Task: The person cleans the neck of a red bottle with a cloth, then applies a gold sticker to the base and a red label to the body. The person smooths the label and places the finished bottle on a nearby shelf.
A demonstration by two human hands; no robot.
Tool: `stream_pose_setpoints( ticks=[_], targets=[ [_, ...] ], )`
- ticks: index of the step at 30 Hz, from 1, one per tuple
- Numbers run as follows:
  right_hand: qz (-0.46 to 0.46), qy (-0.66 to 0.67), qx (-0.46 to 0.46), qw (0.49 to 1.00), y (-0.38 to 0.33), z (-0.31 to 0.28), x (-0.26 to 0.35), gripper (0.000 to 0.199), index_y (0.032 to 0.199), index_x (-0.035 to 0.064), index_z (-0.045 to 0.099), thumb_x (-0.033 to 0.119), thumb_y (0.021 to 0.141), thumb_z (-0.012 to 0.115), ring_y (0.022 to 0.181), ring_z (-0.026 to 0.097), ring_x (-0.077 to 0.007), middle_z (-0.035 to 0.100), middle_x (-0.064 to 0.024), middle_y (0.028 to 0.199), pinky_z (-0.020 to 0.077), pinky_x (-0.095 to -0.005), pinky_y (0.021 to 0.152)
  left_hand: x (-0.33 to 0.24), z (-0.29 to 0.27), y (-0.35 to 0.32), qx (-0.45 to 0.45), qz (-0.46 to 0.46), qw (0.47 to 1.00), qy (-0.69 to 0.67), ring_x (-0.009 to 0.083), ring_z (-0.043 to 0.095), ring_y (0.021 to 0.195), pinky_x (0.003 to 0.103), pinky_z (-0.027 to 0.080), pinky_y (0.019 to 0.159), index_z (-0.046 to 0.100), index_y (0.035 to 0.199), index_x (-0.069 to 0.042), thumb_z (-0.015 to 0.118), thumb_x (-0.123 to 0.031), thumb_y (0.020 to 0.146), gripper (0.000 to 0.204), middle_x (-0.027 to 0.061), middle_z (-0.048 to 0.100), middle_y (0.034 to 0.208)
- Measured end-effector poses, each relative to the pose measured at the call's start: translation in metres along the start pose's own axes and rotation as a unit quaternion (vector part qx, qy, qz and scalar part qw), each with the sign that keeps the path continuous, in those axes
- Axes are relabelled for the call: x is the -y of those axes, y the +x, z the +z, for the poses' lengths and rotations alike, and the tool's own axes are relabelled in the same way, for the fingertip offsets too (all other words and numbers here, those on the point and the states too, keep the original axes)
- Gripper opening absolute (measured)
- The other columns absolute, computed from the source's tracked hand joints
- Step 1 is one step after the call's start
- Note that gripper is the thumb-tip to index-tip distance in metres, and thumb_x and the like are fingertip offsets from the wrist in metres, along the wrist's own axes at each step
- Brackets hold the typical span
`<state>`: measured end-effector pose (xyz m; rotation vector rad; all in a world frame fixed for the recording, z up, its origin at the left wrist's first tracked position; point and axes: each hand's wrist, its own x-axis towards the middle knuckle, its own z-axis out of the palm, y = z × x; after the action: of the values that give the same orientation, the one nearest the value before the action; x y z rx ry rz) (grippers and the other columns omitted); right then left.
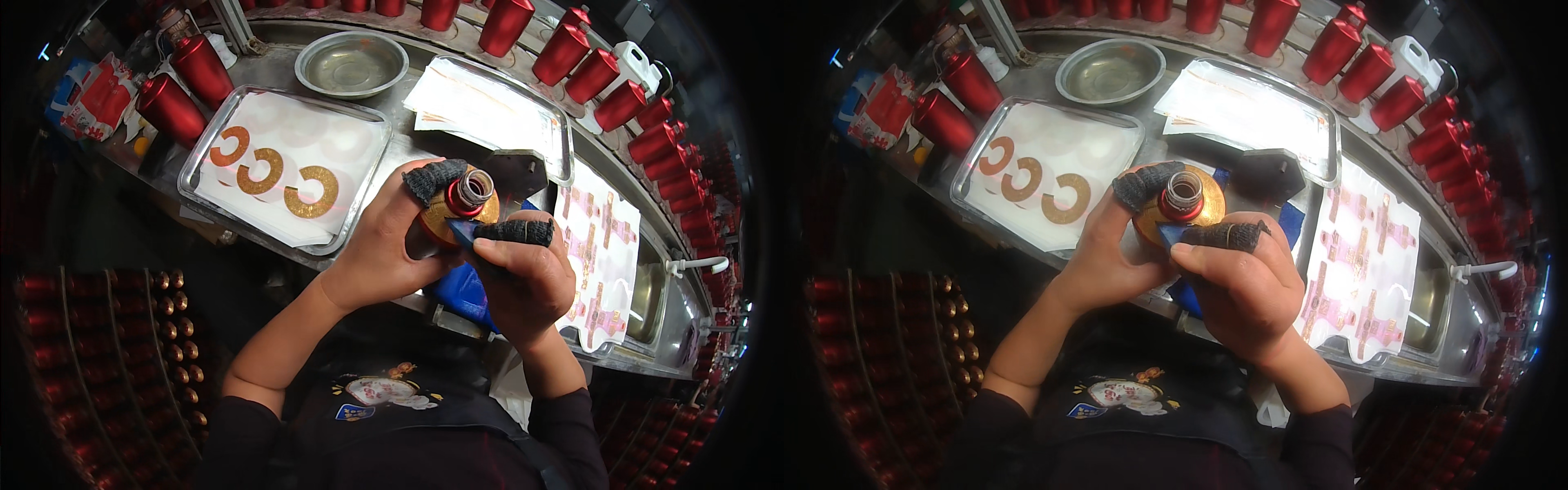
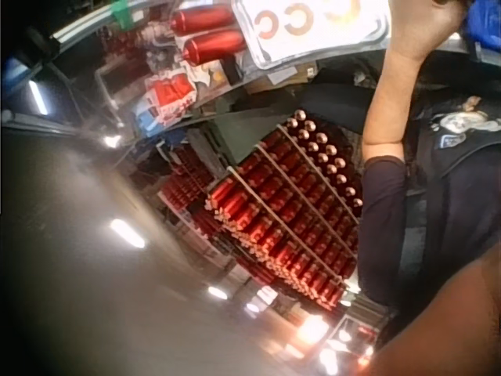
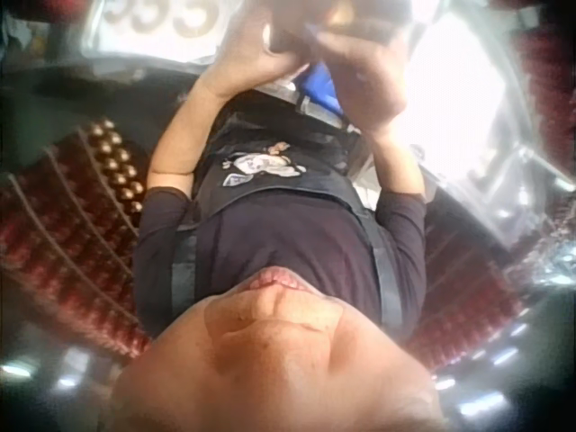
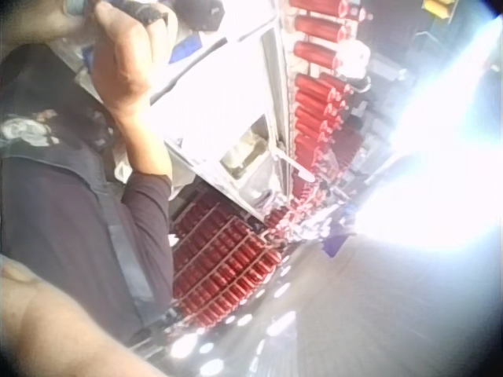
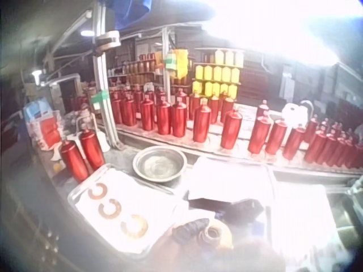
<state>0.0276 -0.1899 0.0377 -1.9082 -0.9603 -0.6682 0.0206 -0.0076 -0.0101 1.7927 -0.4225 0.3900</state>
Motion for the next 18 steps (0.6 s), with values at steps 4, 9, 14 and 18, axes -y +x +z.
stream_pose_setpoints(
  ticks=[4,9,14,18],
  targets=[
    [-0.009,0.005,-0.002,1.0,-0.002,0.003,0.002,0.034,0.096,0.0071,0.074,-0.009,0.066,0.078,0.079,0.065,-0.0277,0.067,-0.008,0.084,0.0515,-0.0346,0.071,-0.007,0.011,-0.004,-0.072,0.044,0.991,0.1,0.0391,0.051,0.129,0.045,0.044,0.106,0.051,0.137,-0.007,0.089,-0.019,0.069,0.079,0.0192,0.048,0.14],
    [-0.007,0.002,-0.012,1.0,-0.002,0.004,0.003,0.036,0.096,0.0067,0.074,-0.009,0.063,0.077,0.078,0.064,-0.0285,0.066,-0.0088,0.083,0.0515,-0.0349,0.07,0.0,0.005,-0.002,-0.039,-0.038,0.996,-0.068,0.037,0.056,0.116,0.044,0.048,0.097,0.052,0.135,-0.007,0.088,-0.021,0.069,0.077,0.017,0.052,0.128],
    [-0.01,0.0,-0.021,1.0,-0.005,0.01,0.004,0.036,0.097,0.0066,0.075,-0.006,0.063,0.074,0.078,0.063,-0.0283,0.065,-0.0088,0.086,0.0514,-0.0352,0.069,0.004,0.022,-0.015,-0.127,0.041,0.966,0.222,0.0351,0.055,0.112,0.044,0.047,0.093,0.052,0.131,-0.006,0.083,-0.014,0.072,0.068,0.0165,0.05,0.122],
    [-0.081,0.009,0.006,0.997,-0.01,0.016,0.009,0.034,0.099,0.0042,0.074,0.0,0.066,0.073,0.077,0.061,-0.0263,0.064,-0.0069,0.087,0.0507,-0.0351,0.068,0.013,0.033,-0.02,-0.174,-0.029,0.98,0.086,0.0327,0.053,0.11,0.043,0.046,0.093,0.053,0.13,-0.006,0.085,-0.019,0.072,0.067,0.0147,0.048,0.119]
  ],
)
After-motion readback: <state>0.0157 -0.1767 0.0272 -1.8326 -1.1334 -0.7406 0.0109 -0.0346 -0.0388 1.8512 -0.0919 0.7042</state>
